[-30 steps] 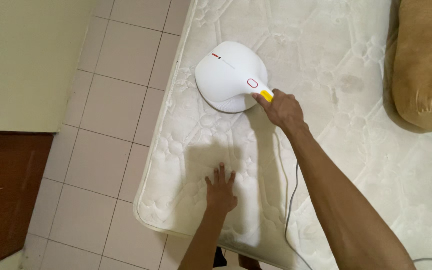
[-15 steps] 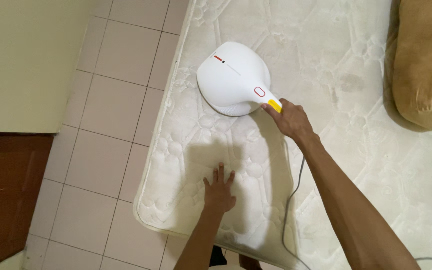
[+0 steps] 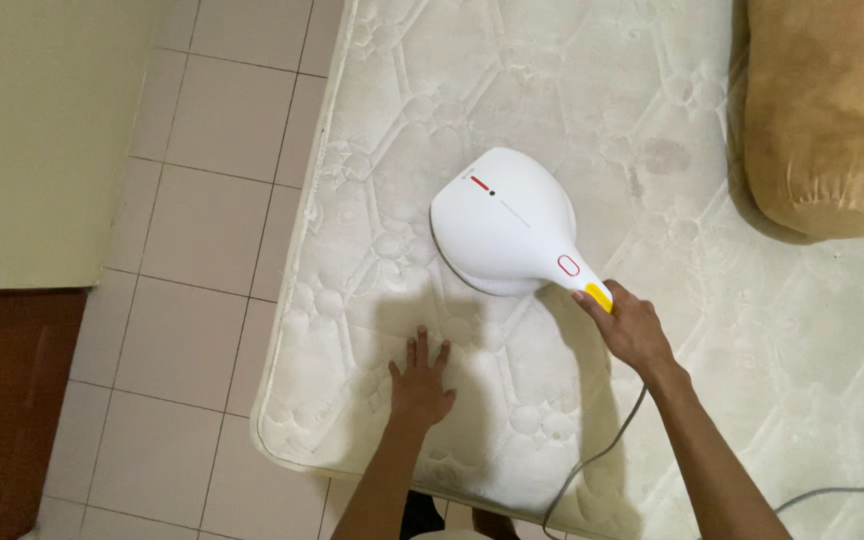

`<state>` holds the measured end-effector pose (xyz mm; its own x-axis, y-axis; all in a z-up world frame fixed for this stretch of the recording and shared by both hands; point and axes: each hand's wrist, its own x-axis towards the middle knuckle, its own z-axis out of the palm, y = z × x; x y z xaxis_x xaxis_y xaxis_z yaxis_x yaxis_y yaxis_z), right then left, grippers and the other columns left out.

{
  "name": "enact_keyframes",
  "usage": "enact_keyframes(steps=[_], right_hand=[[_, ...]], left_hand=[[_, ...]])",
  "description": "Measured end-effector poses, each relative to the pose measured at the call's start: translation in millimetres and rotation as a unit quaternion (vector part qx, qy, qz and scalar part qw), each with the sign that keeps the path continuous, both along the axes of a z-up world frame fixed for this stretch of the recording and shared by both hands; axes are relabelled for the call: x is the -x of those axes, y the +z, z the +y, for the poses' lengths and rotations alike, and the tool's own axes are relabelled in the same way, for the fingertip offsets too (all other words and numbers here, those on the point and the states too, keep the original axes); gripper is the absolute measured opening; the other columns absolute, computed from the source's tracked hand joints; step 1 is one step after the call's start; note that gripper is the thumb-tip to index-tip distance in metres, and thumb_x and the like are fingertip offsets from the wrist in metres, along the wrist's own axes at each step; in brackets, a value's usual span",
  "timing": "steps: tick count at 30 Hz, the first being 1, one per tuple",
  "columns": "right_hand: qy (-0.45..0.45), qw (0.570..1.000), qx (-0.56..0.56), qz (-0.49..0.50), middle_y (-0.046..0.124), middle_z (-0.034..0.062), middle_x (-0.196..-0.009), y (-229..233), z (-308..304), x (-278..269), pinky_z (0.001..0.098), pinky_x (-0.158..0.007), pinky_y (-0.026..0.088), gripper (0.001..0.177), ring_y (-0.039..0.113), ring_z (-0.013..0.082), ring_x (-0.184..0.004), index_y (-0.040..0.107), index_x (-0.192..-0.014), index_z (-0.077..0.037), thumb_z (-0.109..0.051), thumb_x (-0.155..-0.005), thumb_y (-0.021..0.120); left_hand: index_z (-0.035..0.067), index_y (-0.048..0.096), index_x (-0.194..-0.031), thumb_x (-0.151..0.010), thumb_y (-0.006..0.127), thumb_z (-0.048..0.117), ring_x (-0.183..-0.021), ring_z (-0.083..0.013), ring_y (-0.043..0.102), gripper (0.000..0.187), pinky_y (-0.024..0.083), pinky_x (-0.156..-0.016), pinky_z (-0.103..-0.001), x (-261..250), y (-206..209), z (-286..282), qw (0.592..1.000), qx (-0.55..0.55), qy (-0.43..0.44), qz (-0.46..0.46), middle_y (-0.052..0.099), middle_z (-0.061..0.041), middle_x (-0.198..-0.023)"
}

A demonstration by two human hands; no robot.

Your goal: The person cleans the surface of a mattress using a handheld vacuum cleaner, moving it across different areas of the mattress by hand.

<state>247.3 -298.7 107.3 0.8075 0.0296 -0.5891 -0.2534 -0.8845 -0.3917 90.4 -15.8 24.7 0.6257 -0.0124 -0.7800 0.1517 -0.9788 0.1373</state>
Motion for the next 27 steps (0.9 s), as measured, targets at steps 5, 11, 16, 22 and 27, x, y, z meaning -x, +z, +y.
enact_keyframes(steps=[5, 11, 16, 22, 27], right_hand=[[-0.075, 0.997, -0.015, 0.025, 0.069, 0.0173, -0.066, -7, -37, 56, 0.0452, -0.060, 0.053, 0.065, 0.069, 0.0292, -0.062, 0.069, -0.114, -0.006, -0.065, -0.092, 0.054], [-0.171, 0.983, -0.027, 0.054, 0.065, 0.0122, -0.063, -13, -71, 121, 0.0404, -0.056, 0.053, 0.062, 0.064, 0.0229, -0.056, 0.068, -0.117, -0.006, -0.060, -0.090, 0.058], [-0.230, 0.971, -0.054, 0.041, 0.062, 0.0106, -0.061, -19, -88, 176, 0.0382, -0.053, 0.050, 0.057, 0.060, 0.0195, -0.054, 0.070, -0.117, -0.006, -0.056, -0.090, 0.060], [-0.276, 0.959, -0.054, 0.043, 0.061, 0.0102, -0.060, -34, -84, 208, 0.0374, -0.052, 0.049, 0.052, 0.059, 0.0190, -0.053, 0.073, -0.101, -0.003, -0.052, -0.094, 0.060], [-0.259, 0.965, -0.031, 0.035, 0.061, 0.0088, -0.061, -24, -80, 197, 0.0369, -0.054, 0.048, 0.056, 0.058, 0.0184, -0.054, 0.072, -0.096, 0.000, -0.054, -0.097, 0.058]], left_hand=[[0.029, 0.007, -0.166, -0.096, 0.063, 0.049, -0.159, -0.0343, 0.001, 0.092, 0.023, -0.120, -0.066, -1, 1, -1, 1.000, -0.008, -0.008, 0.004, -0.017, -0.014, -0.171], [0.028, 0.008, -0.165, -0.096, 0.062, 0.048, -0.159, -0.0348, 0.000, 0.090, 0.022, -0.119, -0.067, 0, -1, 0, 1.000, 0.005, 0.011, 0.001, -0.018, -0.013, -0.171], [0.030, 0.025, -0.161, -0.096, 0.062, 0.043, -0.159, -0.0331, 0.006, 0.075, 0.018, -0.123, -0.065, 5, -14, -3, 0.992, 0.049, 0.107, -0.034, -0.005, -0.010, -0.173], [0.016, 0.032, -0.158, -0.094, 0.063, 0.035, -0.150, -0.0396, 0.022, 0.074, 0.019, -0.122, -0.060, -1, -20, -10, 0.971, 0.056, 0.087, -0.216, 0.017, -0.019, -0.165], [0.025, 0.022, -0.162, -0.091, 0.066, 0.043, -0.157, -0.0372, 0.008, 0.085, 0.013, -0.122, -0.063, -12, -14, -32, 0.987, 0.074, 0.037, -0.137, -0.001, -0.016, -0.170]])
